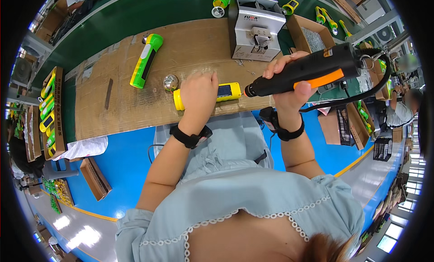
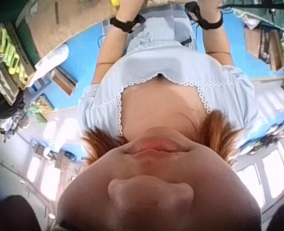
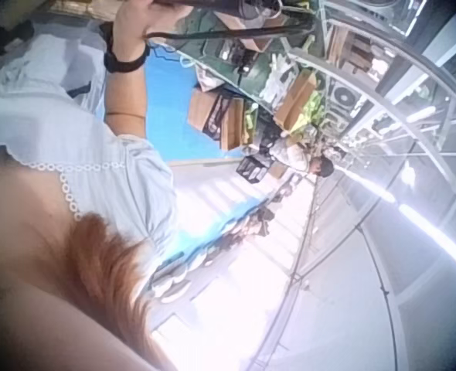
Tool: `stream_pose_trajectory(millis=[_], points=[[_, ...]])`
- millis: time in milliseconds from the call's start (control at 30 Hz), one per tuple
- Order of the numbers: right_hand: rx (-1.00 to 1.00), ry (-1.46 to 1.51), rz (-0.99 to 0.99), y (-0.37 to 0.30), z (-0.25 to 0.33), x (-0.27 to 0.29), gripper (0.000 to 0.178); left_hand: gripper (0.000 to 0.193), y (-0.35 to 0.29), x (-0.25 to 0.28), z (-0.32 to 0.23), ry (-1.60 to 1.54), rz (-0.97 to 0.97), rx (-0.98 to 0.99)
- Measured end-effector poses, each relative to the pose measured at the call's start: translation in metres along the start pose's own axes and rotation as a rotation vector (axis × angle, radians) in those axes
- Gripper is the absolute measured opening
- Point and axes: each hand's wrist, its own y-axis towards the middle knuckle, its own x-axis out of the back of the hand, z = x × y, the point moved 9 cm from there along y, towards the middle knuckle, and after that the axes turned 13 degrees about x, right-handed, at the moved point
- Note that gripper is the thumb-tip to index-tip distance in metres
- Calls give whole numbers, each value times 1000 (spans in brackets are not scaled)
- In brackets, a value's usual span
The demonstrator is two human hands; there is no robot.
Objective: Assembling components of solar-powered flashlights using an electric screwdriver.
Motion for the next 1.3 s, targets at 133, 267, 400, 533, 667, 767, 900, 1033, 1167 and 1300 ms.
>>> stream_pose_trajectory(millis=[133,267,400,533,667,767,900,1033,1167,1300], points=[[-4,-38,16,2,-4,-3,61,27,0,2,-1,2,1,-6],[-10,-52,-4,3,-3,-2,61,27,0,0,0,31,19,15],[-24,-32,2,-1,-6,-3,61,26,0,1,1,25,21,15],[-23,-102,20,-5,-10,-11,59,25,-1,3,1,16,-14,-9],[-27,-96,28,-6,-12,-10,59,26,0,1,-3,13,2,-2],[-31,-105,57,-16,-16,-10,45,28,2,-1,-8,2,20,-10],[-139,-117,60,-26,-32,-12,41,30,1,-1,0,32,33,10],[-192,-279,87,-25,-39,-9,57,26,0,3,-7,24,59,-27],[-154,-281,151,-17,-33,-8,62,26,1,1,-6,70,84,-12],[58,-143,41,31,8,-19,63,29,2,-1,-4,73,39,-18]])
